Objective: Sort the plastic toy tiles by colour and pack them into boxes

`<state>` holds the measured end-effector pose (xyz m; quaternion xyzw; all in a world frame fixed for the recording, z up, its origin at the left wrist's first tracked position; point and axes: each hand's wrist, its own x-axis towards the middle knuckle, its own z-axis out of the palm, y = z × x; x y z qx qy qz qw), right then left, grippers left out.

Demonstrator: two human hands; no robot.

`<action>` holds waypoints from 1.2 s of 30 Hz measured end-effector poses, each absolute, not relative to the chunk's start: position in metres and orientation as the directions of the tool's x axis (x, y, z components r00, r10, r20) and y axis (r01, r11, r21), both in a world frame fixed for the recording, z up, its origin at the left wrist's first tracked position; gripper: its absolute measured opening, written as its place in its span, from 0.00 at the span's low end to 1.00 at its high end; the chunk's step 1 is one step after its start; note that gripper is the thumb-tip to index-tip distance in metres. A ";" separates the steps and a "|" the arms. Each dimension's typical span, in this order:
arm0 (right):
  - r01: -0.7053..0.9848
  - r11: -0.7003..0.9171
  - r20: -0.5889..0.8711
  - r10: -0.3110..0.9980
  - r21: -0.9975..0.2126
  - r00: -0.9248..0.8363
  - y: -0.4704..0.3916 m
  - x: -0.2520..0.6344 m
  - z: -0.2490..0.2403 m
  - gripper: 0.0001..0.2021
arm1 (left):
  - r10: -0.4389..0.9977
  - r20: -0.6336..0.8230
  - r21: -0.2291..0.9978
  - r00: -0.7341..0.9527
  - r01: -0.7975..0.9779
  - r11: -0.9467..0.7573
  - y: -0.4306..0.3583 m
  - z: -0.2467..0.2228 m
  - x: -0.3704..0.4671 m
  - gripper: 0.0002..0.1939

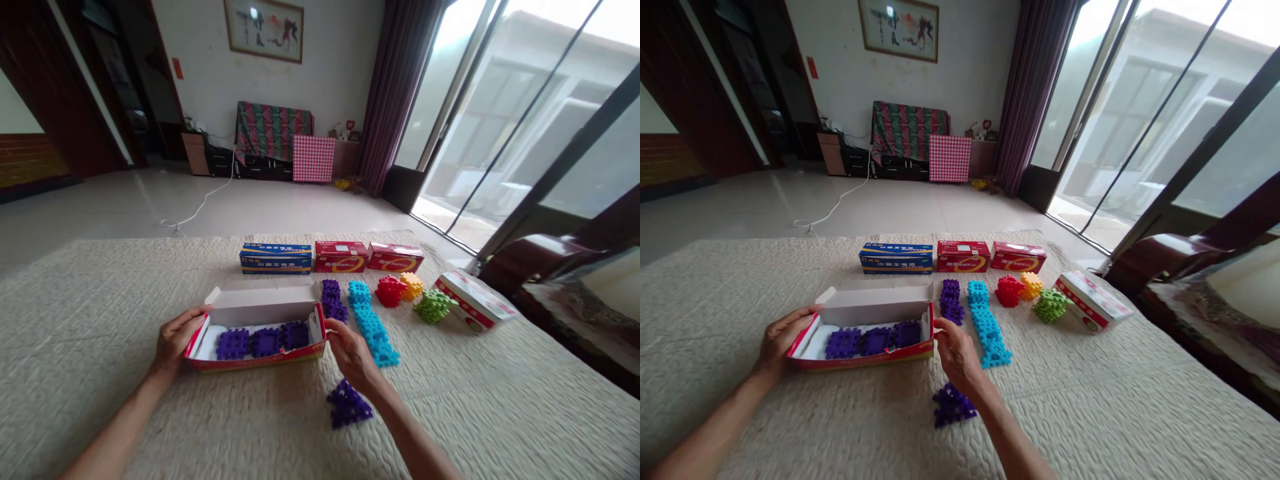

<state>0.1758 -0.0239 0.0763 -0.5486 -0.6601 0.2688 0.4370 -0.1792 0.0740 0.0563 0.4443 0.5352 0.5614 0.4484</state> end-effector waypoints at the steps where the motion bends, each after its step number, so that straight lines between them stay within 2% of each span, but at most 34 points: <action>1: 0.489 0.268 0.290 0.957 -0.830 -0.031 -0.022 0.178 0.074 0.16 | 0.978 0.020 0.999 -0.206 -0.026 -0.026 0.077 0.057 -0.177 0.22; 3: 0.513 0.303 0.322 0.945 -0.803 -0.053 -0.017 0.187 0.072 0.16 | 0.978 0.027 0.999 -0.207 -0.021 -0.032 0.083 0.059 -0.171 0.21; 5: 0.605 0.323 0.381 0.924 -0.728 -0.036 -0.012 0.198 0.073 0.15 | 0.977 0.042 0.999 -0.211 -0.020 -0.048 0.086 0.060 -0.165 0.19; 8: 0.828 0.258 0.450 0.893 -0.498 -0.008 -0.004 0.215 0.079 0.15 | 0.971 0.061 0.997 -0.230 -0.030 -0.070 0.087 0.057 -0.162 0.18; 11: 0.950 0.174 0.416 0.908 -0.258 -0.053 0.003 0.223 0.084 0.17 | 0.971 0.053 0.997 -0.233 -0.034 -0.063 0.085 0.053 -0.164 0.17; 15: 0.988 0.115 0.379 0.923 -0.104 -0.068 0.011 0.220 0.082 0.20 | 0.973 0.044 0.998 -0.228 -0.037 -0.054 0.084 0.053 -0.165 0.18; 21: 0.999 0.036 0.368 0.930 -0.032 -0.022 0.019 0.216 0.077 0.23 | 0.976 0.029 0.997 -0.216 -0.058 -0.042 0.084 0.057 -0.164 0.19; 28: 0.999 0.049 0.289 0.956 0.014 -0.051 0.025 0.210 0.077 0.19 | 0.981 0.055 0.995 -0.186 -0.074 -0.069 0.085 0.055 -0.163 0.17; 36: 0.998 0.062 0.238 0.969 0.016 -0.064 0.031 0.209 0.077 0.20 | 0.979 0.050 0.991 -0.199 -0.111 -0.073 0.084 0.062 -0.159 0.16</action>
